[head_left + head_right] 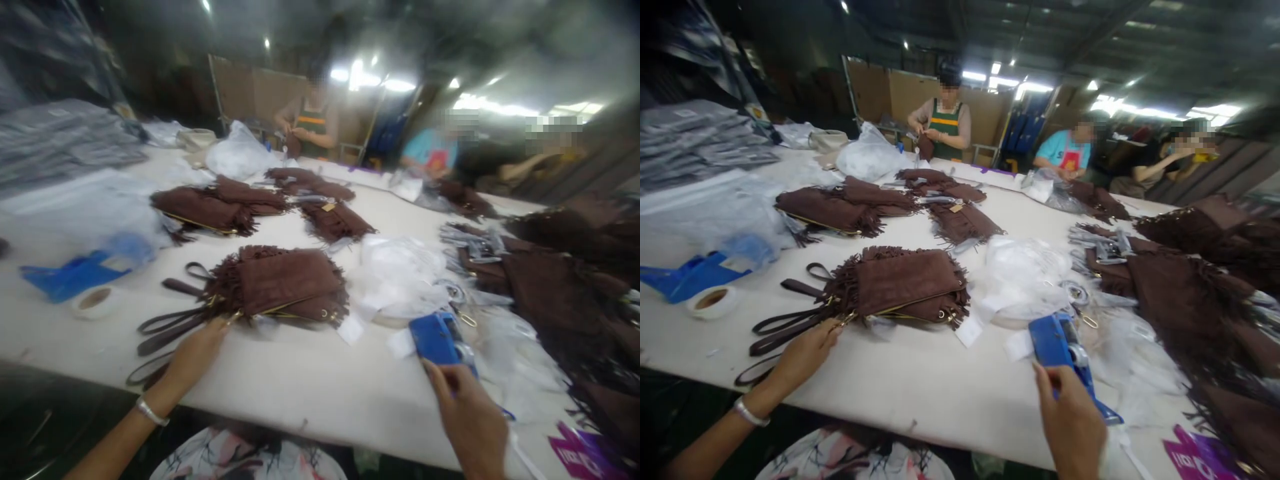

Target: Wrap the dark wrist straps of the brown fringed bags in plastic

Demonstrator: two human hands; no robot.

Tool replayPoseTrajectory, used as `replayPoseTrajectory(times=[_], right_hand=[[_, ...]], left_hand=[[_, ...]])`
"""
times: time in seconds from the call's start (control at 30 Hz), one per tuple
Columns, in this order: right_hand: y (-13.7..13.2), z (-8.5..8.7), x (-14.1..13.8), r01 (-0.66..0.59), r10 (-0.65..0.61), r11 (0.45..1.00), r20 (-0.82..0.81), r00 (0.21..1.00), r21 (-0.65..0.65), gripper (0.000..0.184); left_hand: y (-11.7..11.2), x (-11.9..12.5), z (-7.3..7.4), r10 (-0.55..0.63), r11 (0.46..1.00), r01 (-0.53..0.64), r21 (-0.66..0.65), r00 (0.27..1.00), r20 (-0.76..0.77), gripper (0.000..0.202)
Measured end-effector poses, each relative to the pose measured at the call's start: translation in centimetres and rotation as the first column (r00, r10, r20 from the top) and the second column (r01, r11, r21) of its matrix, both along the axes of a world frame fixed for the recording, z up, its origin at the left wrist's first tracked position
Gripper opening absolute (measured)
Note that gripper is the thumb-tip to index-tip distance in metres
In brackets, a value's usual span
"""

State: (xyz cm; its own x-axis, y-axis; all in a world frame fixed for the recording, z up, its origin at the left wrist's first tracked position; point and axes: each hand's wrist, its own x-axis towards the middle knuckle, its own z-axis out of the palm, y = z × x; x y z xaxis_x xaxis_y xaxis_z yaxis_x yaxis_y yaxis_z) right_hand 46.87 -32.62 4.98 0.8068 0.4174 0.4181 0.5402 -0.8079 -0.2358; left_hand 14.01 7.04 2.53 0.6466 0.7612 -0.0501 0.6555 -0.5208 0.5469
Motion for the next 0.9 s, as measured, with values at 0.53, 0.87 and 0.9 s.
replayPoseTrajectory(times=[0.53, 0.87, 0.9], right_hand=[[12.6, -7.9, -3.0, -0.428, 0.441, 0.865, -0.011, 0.897, -0.261, 0.038], [9.6, -8.9, -5.8, -0.513, 0.516, 0.857, 0.087, 0.852, -0.056, 0.034], [9.8, -8.7, -5.5, -0.474, 0.473, 0.880, 0.070, 0.878, 0.001, 0.032]], left_hand=[[-2.9, -1.3, 0.6, 0.024, 0.899, -0.098, 0.428, 0.984, 0.176, 0.036], [-8.5, 4.0, -0.3, -0.262, 0.938, 0.170, 0.301, 0.919, 0.296, 0.024], [-9.2, 5.0, -0.2, -0.286, 0.945, 0.213, 0.247, 0.907, 0.311, 0.024]])
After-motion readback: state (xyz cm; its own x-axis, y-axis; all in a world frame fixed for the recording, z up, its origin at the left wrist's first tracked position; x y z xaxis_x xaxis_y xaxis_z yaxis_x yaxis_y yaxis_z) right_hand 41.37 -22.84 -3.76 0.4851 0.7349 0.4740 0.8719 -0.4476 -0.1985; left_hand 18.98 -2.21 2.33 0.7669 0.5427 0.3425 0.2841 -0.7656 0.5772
